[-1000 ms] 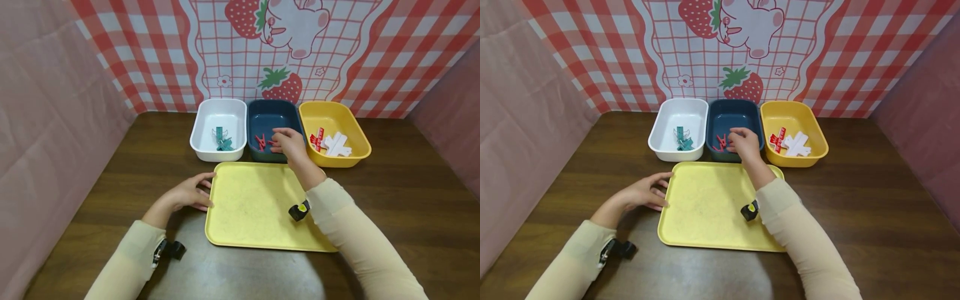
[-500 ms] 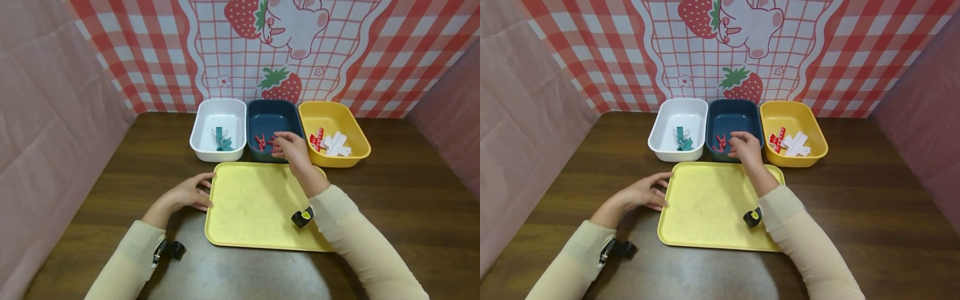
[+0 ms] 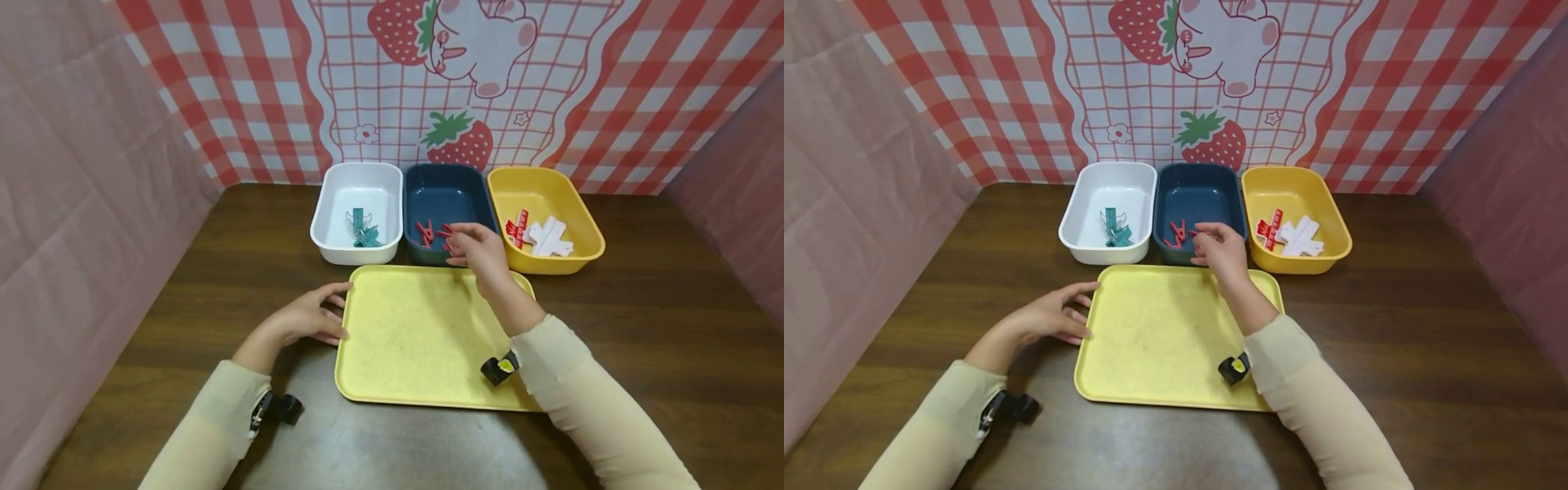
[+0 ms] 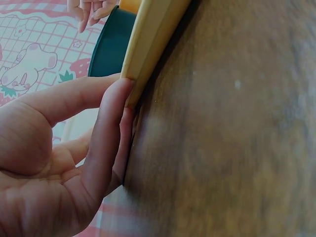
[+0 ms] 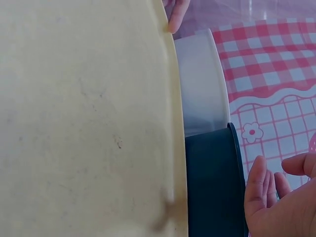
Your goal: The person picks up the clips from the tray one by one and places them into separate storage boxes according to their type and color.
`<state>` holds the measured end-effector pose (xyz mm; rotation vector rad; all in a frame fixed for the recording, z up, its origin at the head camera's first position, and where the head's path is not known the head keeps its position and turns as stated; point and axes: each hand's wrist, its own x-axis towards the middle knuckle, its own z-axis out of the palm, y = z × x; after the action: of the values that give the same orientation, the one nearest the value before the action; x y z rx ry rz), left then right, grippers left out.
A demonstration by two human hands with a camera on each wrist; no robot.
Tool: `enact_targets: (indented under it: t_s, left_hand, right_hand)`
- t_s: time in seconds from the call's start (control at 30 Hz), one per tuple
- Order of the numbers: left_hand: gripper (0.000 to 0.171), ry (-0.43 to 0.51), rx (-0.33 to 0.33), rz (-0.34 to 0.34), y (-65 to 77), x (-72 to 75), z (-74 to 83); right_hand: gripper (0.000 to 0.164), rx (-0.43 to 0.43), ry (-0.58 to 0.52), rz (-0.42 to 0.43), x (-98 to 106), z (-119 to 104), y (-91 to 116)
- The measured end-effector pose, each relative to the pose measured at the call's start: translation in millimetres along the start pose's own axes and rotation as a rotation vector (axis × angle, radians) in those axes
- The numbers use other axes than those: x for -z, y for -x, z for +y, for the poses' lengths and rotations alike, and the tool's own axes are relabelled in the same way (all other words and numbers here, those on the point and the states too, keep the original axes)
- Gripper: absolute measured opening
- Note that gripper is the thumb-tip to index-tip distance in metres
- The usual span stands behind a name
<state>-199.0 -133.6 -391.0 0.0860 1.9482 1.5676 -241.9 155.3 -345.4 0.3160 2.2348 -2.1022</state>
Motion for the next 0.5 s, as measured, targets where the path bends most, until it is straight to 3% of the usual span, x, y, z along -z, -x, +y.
enact_targets:
  t_s: [0.5]
  left_hand:
    - [0.087, -0.002, -0.002, -0.005, 1.4, -0.1, 0.7]
  right_hand:
    - [0.037, -0.002, -0.036, -0.011, 5, 8, 17]
